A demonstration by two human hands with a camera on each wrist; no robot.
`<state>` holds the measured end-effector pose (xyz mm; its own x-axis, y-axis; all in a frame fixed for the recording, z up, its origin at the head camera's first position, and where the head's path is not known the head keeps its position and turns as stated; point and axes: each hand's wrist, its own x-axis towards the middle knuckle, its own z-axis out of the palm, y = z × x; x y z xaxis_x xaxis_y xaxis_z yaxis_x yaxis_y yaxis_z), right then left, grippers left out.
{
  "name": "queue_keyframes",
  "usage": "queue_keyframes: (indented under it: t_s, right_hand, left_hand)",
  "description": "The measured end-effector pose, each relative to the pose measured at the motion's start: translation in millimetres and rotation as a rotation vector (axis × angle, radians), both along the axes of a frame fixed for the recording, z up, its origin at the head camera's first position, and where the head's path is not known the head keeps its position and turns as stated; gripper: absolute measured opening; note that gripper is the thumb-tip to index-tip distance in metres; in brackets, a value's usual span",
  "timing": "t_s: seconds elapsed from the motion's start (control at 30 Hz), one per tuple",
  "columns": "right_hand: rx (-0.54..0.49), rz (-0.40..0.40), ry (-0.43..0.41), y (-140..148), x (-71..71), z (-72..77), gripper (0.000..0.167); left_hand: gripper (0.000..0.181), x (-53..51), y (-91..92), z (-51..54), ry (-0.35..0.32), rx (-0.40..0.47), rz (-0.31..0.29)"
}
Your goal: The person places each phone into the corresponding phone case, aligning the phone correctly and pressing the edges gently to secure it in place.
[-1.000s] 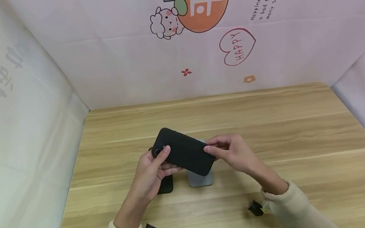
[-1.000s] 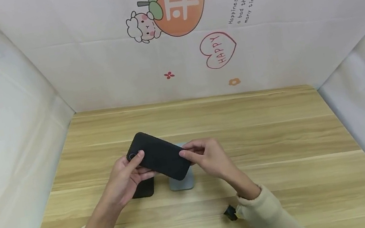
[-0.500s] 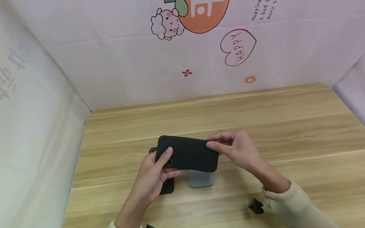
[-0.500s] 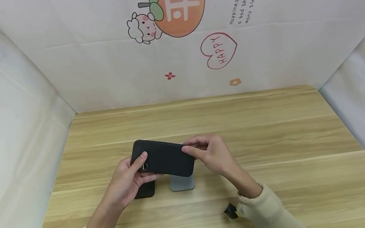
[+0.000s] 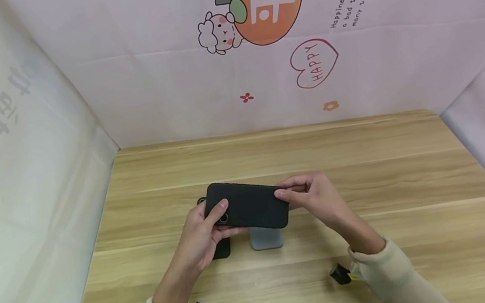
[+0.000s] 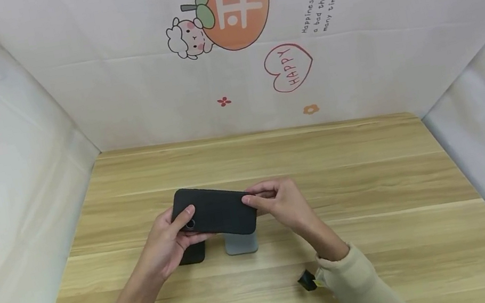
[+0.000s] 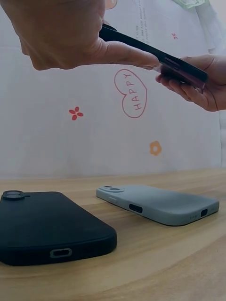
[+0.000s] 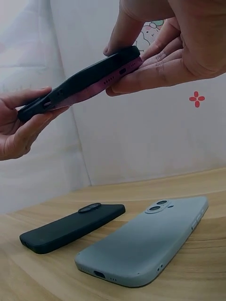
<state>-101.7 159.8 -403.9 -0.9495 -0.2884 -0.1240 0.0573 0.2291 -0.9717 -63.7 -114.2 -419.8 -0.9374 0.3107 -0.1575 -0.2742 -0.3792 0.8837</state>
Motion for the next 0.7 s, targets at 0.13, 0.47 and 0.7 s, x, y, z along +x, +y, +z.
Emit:
queue_keyframes:
  t_s: [0.13, 0.47, 0.7]
  right_hand:
    - [-0.020, 0.010, -0.035, 0.5, -2.0, -1.3, 0.031]
    - [-0.030, 0.006, -0.033, 3.6, -2.7, 1.8, 0.030]
    - [-0.048, -0.006, 0.001, 3.2, -2.0, 2.2, 0.025]
  left_hand:
    - [0.046, 1.7, 0.7, -0.1, -0.008, 0.004, -0.003]
    - [0.047, 4.2, 3.1, 0.5, 0.003, 0.002, -0.026]
    - [0.047, 4.2, 3.9, 0.1, 0.005, 0.014, -0.025]
